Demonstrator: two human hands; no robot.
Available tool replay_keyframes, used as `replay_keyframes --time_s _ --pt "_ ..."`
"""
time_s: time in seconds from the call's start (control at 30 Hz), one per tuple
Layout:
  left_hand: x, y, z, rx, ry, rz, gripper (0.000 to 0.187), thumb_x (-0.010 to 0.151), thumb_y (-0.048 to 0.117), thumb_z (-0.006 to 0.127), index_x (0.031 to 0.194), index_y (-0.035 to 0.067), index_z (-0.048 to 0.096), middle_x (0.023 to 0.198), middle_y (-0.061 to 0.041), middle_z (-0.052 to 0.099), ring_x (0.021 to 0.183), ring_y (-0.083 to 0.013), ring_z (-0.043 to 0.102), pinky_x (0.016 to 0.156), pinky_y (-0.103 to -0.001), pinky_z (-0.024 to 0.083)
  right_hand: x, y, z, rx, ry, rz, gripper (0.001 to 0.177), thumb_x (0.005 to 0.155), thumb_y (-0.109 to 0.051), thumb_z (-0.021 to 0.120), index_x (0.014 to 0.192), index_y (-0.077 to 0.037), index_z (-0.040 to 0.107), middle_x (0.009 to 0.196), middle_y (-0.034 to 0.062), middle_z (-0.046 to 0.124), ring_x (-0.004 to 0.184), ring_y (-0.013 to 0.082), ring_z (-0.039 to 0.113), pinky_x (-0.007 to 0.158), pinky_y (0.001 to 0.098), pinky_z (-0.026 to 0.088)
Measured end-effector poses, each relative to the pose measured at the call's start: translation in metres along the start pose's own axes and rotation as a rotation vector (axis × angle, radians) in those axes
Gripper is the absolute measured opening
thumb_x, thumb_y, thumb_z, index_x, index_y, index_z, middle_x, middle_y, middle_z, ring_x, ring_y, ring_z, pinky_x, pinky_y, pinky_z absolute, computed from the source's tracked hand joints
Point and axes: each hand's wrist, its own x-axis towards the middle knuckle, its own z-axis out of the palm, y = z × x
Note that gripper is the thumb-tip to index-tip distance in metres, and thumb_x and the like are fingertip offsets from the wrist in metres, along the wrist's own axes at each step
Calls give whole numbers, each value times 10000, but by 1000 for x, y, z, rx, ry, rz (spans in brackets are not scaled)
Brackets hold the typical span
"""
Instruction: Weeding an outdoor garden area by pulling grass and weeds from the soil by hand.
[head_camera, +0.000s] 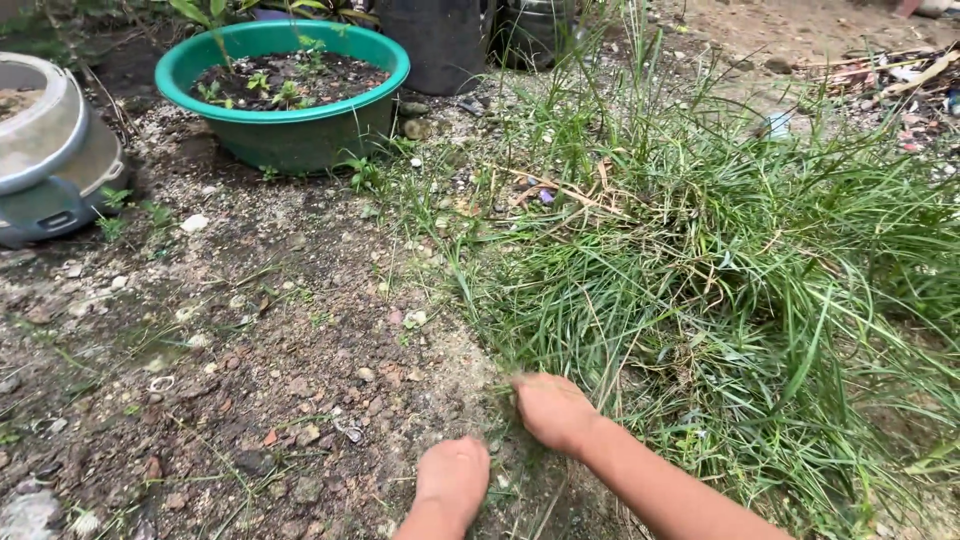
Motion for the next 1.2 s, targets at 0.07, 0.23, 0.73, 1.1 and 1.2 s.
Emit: replay_keyframes --time_s 0.07,0.23,0.73,1.1,1.2 --pt "4 -9 -2 -80 11 -42 247 976 204 559 1103 45 700 1114 -180 738 1063 -311 725 903 -427 591 -14 -32 -35 2 -135 78 351 980 -281 434 1101 -20 635 1032 207 717 1022 353 698 940 469 536" --pt "27 -30 -5 -409 -1 -169 205 913 91 568 975 27 752 1045 -239 725 999 -370 735 893 -468 592 -17 -60 -45 -91 -356 160 722 1046 -615 309 994 0 684 1020 207 725 1057 355 685 996 473 503" --pt "18 10 -191 -1452 270 -406 677 849 125 722 1304 -23 242 910 -246 663 575 -256 649 494 -367 544 22 -49 -122 923 -237 123 362 879 -78 555 1219 -147 661 1013 118 780 818 203 732 749 386 626" --pt "37 2 -232 -1280 289 -14 974 792 315 720 1564 144 150 1298 -166 596 965 -277 706 793 -437 612 54 177 -261 277 272 717 258 934 -195 735 985 59 734 897 233 765 763 308 699 720 488 605" --pt "21 -40 -208 -445 179 -235 929 856 335 764 1570 170 193 1517 -232 337 1375 -427 425 1099 -519 421 43 134 -266 -98 173 688 264 887 -235 705 909 0 823 887 182 791 831 328 734 820 463 588"
